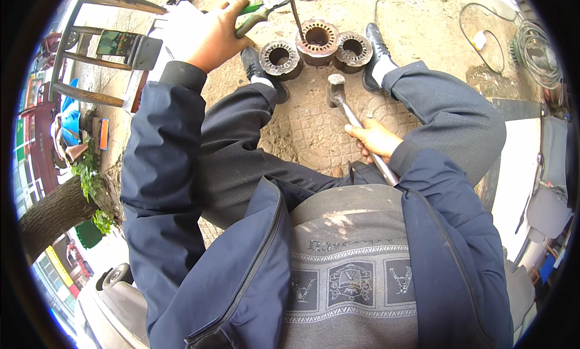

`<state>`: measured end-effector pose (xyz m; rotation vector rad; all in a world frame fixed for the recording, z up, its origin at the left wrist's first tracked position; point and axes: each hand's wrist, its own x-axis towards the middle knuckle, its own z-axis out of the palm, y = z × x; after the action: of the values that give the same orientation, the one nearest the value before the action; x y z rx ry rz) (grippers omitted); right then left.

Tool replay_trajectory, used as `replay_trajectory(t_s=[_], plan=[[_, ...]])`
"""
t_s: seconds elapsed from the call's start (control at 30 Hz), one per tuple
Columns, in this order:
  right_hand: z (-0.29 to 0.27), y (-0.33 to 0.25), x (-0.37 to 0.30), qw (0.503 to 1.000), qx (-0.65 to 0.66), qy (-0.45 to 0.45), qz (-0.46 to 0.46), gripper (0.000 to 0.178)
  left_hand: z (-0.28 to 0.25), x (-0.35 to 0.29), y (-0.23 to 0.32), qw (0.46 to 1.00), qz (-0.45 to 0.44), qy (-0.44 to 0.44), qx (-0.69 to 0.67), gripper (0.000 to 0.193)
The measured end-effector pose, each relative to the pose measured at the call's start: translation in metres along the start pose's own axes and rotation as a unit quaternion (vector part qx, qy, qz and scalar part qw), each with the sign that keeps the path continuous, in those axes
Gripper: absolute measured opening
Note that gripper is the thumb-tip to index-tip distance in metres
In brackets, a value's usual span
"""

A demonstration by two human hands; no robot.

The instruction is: The person sits on the ground and uses pliers and a hammer to repeatedly strike a metal rod inserted into a circular metal part. The person adjusts the rod and continues hammering the same part throughout the clip.

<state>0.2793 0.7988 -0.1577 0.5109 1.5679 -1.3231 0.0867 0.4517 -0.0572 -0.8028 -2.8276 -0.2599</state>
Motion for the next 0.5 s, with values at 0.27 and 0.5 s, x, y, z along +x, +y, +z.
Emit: replay_trajectory(t_s=[0.27,0.5], plan=[[-0.015,-0.077,-0.093,0.991,-0.005,0.031,-0.129,0.034,-0.037,0.055,-0.004,0.971,0.089,-0.217,0.051,0.100],[-0.038,-0.202,-0.173,0.809,-0.079,0.121,-0.570,0.047,-0.030,0.063,-0.015,0.971,0.149,-0.158,0.102,0.114]])
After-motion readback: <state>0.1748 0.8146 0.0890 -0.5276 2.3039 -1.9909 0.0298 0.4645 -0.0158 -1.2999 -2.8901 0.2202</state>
